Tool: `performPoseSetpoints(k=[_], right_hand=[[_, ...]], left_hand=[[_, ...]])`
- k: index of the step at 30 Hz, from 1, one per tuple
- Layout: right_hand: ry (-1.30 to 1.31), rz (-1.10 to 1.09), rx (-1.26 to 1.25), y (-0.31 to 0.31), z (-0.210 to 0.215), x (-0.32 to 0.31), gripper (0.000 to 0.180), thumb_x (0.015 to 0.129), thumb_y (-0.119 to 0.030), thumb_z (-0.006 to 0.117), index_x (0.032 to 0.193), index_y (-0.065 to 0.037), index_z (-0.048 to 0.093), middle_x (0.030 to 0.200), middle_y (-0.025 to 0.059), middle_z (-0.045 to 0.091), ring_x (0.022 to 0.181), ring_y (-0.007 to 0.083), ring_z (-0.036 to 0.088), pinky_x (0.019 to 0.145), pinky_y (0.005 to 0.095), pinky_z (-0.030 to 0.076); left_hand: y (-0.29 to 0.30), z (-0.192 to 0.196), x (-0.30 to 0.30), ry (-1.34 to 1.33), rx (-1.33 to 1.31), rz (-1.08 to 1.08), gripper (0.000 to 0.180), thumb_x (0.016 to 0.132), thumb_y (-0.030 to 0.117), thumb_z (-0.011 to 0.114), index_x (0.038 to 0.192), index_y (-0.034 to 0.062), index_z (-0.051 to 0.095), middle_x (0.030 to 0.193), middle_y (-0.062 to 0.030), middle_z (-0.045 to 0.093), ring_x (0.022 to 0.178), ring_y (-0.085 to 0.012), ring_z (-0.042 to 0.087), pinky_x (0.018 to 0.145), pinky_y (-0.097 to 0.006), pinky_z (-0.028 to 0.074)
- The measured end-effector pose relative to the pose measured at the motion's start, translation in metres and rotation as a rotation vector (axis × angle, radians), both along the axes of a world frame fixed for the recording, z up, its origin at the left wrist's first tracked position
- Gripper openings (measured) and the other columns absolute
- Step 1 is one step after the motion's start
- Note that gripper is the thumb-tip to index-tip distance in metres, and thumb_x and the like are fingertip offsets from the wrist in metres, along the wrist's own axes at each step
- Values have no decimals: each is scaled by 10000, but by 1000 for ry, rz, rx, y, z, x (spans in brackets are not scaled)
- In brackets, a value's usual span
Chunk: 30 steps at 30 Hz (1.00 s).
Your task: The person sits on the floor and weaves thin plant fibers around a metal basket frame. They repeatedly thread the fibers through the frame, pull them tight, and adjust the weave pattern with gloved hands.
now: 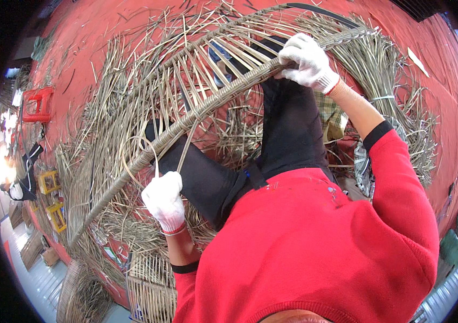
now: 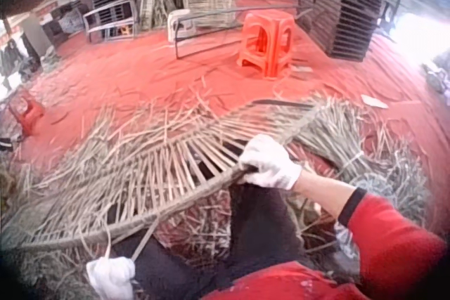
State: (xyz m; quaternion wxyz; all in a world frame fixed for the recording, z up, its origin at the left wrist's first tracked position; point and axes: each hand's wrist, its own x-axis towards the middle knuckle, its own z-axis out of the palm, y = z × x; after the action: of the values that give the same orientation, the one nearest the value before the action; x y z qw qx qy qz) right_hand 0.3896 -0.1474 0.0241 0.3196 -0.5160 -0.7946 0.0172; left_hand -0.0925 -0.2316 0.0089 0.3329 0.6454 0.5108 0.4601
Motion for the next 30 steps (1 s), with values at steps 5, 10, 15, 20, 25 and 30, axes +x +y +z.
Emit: performPoseSetpoints(k=[5,10,15,20,25,30], right_hand=[[-50,-42,32,-1,5,0,443,608,-238,924,964,-159,672,971,18,660,1036,287,628,937,426,487],[-118,146,186,8,17,-39,586,598,-259,898,1118,-133,658,1034,58,680,1001,310,669,890,451,513],[-340,111,67,21,5,-88,456,705,-246,833,1110,-164,638,1082,23,638,1070,240,633,935,405,475],[-207,112,7,27,0,-73,440,715,-238,813,1112,-158,643,1039,51,623,1031,293,638,874,444,516],[-209,163,-107,28,8,-69,458,719,-239,832,1133,-167,649,1065,66,630,997,318,650,845,461,541],[-238,338,-188,44,14,-56,465,722,-262,845,1111,-160,613,1101,75,596,1001,327,648,812,458,556]], left_hand=[[14,7,12,-577,-218,-23,432,1058,243,524,659,130,403,583,36,382,538,-112,325,548,-310,257],[19,54,-3,758,80,113,282,892,200,781,1152,101,730,889,-95,662,756,-255,679,680,-376,533],[33,89,2,1526,41,170,201,896,321,733,927,139,654,955,-107,587,856,-308,651,747,-425,529],[70,130,3,951,478,-241,297,733,229,827,895,52,653,1215,-132,665,1158,-364,604,1013,-505,445],[85,100,76,-334,-204,-727,493,846,209,786,1169,-143,663,1275,-254,674,979,-292,701,817,-356,568],[90,71,110,-629,-411,-898,333,879,136,744,1072,-132,703,955,-196,729,666,-182,651,540,-249,470]])
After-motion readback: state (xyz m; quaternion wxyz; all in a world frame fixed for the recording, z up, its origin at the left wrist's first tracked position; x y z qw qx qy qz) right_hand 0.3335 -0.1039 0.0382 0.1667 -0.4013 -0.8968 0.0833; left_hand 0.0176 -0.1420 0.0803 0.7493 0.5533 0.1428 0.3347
